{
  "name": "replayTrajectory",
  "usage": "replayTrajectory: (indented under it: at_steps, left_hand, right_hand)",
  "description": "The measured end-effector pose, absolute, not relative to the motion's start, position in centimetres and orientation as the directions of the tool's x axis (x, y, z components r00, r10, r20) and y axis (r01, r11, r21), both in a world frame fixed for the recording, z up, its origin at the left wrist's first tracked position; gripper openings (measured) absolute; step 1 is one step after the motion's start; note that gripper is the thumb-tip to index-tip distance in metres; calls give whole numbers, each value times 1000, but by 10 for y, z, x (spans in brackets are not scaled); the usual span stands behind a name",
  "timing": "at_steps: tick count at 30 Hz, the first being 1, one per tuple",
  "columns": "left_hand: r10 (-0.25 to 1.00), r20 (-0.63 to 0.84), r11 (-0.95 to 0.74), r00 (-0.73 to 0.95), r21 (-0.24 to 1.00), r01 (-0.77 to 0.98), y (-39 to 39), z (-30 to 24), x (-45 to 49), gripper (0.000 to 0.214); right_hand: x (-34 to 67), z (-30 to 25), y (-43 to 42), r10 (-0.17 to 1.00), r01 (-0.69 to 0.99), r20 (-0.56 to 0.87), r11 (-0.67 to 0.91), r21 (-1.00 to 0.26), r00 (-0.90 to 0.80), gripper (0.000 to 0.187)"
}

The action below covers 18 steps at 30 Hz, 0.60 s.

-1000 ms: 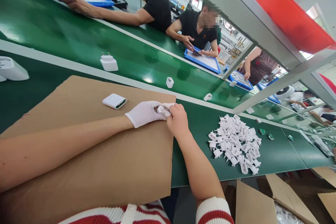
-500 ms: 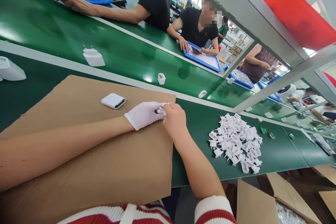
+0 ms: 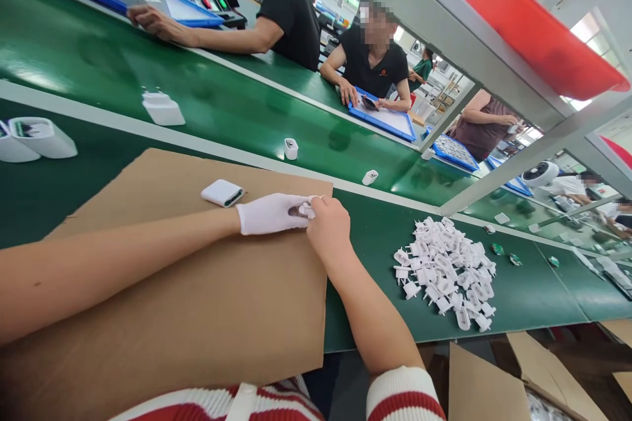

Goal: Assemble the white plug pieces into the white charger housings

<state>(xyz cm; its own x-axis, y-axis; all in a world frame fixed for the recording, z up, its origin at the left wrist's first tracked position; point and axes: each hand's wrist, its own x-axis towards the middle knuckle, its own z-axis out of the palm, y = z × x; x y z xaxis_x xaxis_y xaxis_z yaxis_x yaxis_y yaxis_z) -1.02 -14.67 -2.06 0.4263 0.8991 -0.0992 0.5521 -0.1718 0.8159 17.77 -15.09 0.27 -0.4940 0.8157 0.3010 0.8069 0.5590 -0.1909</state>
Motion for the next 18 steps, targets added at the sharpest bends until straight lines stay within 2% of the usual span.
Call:
replayTrajectory:
  at_steps: [4,6,8,11,13,14,15,16,18]
  left_hand:
    - [987,38,-141,158,689,711,-158,-32,12,33]
    - [993,39,-112,114,652,750,-161,-35,18,32]
    - [987,40,-145,155,640,754,-159,-33,19,27]
    - [960,-5,-220,281,612,760,-144,-23,14,28]
    - [963,-46,-192,267,577,794,-124,-15,8,29]
    - [975,-52,-151,217,560,815,-111,-11,4,27]
    - [988,-46,-99,147,546,832,-96,-6,-1,25]
    - [997,-30,-46,73,534,844,-81,-2,-6,23]
    - [999,15,25,-39,527,850,-52,6,-17,26]
  right_hand:
    - [176,2,-153,837,822,298,527,-216,-459,26]
    - [175,1,-153,858,831,265,501,-242,-440,24]
    - [175,1,-151,871,825,246,485,-291,-425,28]
    - [184,4,-147,890,733,204,453,-508,-408,39]
    - [202,8,-145,905,645,179,403,-649,-386,52]
    - [215,11,-145,913,637,179,386,-667,-366,59]
    - [231,13,-147,922,677,193,377,-632,-334,63]
    - [247,14,-149,931,758,208,366,-540,-301,63]
    - [280,14,-157,960,936,193,249,-251,-204,61]
